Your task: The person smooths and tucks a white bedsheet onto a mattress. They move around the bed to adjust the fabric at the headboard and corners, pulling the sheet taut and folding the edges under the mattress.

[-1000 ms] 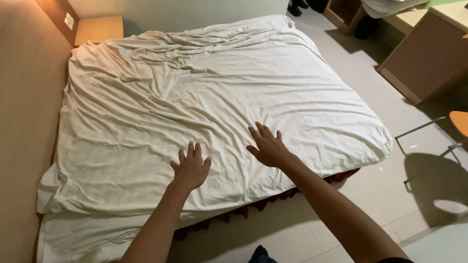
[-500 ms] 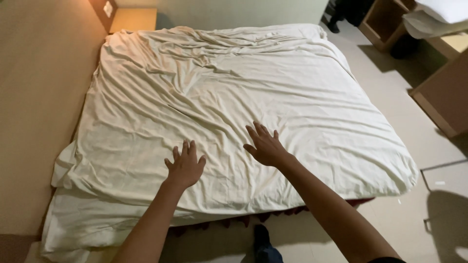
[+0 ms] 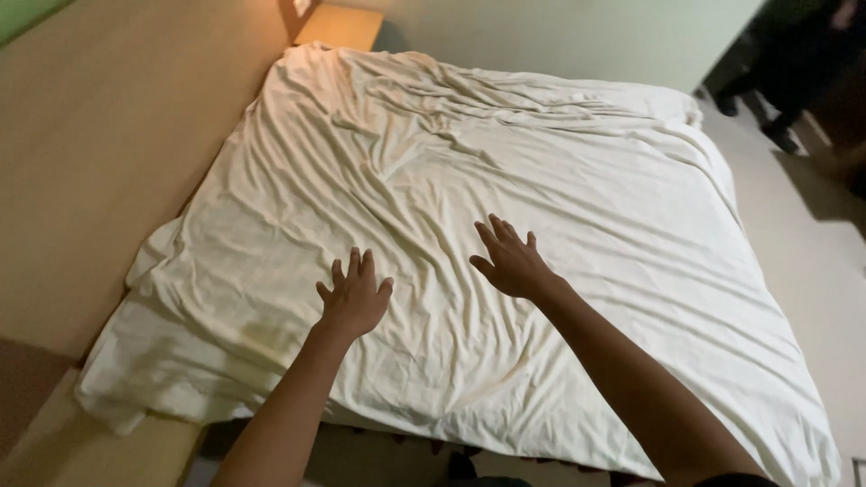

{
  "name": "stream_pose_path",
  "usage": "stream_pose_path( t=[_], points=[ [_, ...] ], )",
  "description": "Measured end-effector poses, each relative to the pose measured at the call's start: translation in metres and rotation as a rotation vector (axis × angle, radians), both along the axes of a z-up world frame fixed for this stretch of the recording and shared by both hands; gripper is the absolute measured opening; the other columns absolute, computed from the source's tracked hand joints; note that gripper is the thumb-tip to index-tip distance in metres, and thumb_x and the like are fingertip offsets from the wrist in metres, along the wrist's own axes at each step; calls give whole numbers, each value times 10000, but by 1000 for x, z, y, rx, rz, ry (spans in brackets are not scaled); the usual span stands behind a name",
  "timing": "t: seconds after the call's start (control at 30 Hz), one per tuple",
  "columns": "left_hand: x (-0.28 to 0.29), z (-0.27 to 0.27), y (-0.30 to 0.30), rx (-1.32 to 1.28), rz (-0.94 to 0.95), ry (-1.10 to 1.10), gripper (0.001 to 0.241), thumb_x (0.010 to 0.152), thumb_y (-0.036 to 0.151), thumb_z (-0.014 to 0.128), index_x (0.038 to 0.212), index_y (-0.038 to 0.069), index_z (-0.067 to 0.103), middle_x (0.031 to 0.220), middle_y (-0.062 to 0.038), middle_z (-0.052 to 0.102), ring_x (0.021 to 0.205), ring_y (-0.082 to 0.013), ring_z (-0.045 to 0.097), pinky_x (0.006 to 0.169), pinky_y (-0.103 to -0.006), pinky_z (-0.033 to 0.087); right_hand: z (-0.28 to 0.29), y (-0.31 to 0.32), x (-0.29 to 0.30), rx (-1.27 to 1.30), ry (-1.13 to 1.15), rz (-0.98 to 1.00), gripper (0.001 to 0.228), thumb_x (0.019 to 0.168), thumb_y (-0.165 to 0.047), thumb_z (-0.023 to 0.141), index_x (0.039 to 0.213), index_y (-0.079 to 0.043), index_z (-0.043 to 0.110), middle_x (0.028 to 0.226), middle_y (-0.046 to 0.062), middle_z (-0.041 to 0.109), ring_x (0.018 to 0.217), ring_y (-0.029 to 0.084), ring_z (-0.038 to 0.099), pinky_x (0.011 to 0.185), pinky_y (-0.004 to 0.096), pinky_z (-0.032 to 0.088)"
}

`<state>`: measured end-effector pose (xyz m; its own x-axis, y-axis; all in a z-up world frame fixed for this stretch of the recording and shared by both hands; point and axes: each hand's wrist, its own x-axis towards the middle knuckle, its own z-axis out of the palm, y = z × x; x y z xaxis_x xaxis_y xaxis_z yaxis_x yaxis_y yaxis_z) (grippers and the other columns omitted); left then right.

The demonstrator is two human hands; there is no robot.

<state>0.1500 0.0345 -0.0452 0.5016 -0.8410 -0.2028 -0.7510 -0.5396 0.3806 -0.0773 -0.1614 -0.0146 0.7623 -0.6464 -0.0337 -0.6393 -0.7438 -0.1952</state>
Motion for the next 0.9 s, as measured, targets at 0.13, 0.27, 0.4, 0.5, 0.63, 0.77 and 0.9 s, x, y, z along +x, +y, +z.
stream_pose_path(
  t=[0.13, 0.27, 0.4, 0.5, 0.63, 0.77, 0.9],
  points=[
    [-6, -2, 6, 15, 71, 22, 776, 1036, 517, 409, 1646, 151, 99, 1736, -108, 34, 1575, -439, 40, 1207, -723, 96, -4, -13, 10, 12, 35, 68, 734, 1013, -514, 500, 1613, -179, 243, 1712, 153, 146, 1567, 370, 168, 1194, 698, 199],
    [1, -1, 12, 8, 119, -8, 779, 1042, 518, 399, 1644, 145, 73, 1734, -123, 12, 1568, -451, 32, 1197, -733, 94, -5, -19, 27, 13, 11, 151, 724, 1022, -513, 487, 1613, -177, 238, 1703, 164, 124, 1569, 374, 138, 1189, 699, 182],
    [6, 2, 18, 17, 137, -44, 798, 1041, 516, 391, 1646, 128, 46, 1731, -123, 1, 1562, -454, 25, 1191, -735, 98, -9, -16, 39, 19, -5, 184, 733, 1023, -529, 485, 1617, -183, 232, 1708, 157, 122, 1574, 370, 132, 1195, 691, 179],
    [5, 7, 22, 9, 172, -34, 791, 1042, 519, 385, 1650, 134, 57, 1736, -116, 8, 1570, -450, 30, 1201, -732, 100, -11, -13, 45, 30, 4, 204, 745, 1014, -533, 486, 1620, -185, 226, 1708, 153, 127, 1577, 360, 138, 1197, 688, 184],
    [6, -1, 37, 15, 222, -19, 784, 1047, 527, 375, 1647, 134, 58, 1736, -119, -8, 1571, -453, 23, 1201, -731, 94, -17, -12, 55, 40, 20, 243, 739, 1016, -535, 483, 1615, -187, 227, 1708, 149, 124, 1574, 356, 135, 1193, 697, 179],
    [1, -18, 57, 35, 275, -24, 789, 1047, 519, 378, 1647, 126, 49, 1730, -135, -27, 1565, -458, 12, 1190, -732, 95, -36, -1, 59, 58, 20, 282, 733, 1013, -524, 500, 1607, -184, 239, 1710, 152, 125, 1570, 357, 151, 1185, 706, 190],
    [-10, -25, 74, 54, 352, 9, 803, 1035, 524, 392, 1648, 136, 47, 1730, -124, -32, 1565, -448, 18, 1193, -724, 110, -55, 2, 68, 60, 62, 359, 746, 1010, -520, 516, 1607, -166, 241, 1706, 161, 135, 1566, 373, 168, 1178, 707, 215]
  ],
)
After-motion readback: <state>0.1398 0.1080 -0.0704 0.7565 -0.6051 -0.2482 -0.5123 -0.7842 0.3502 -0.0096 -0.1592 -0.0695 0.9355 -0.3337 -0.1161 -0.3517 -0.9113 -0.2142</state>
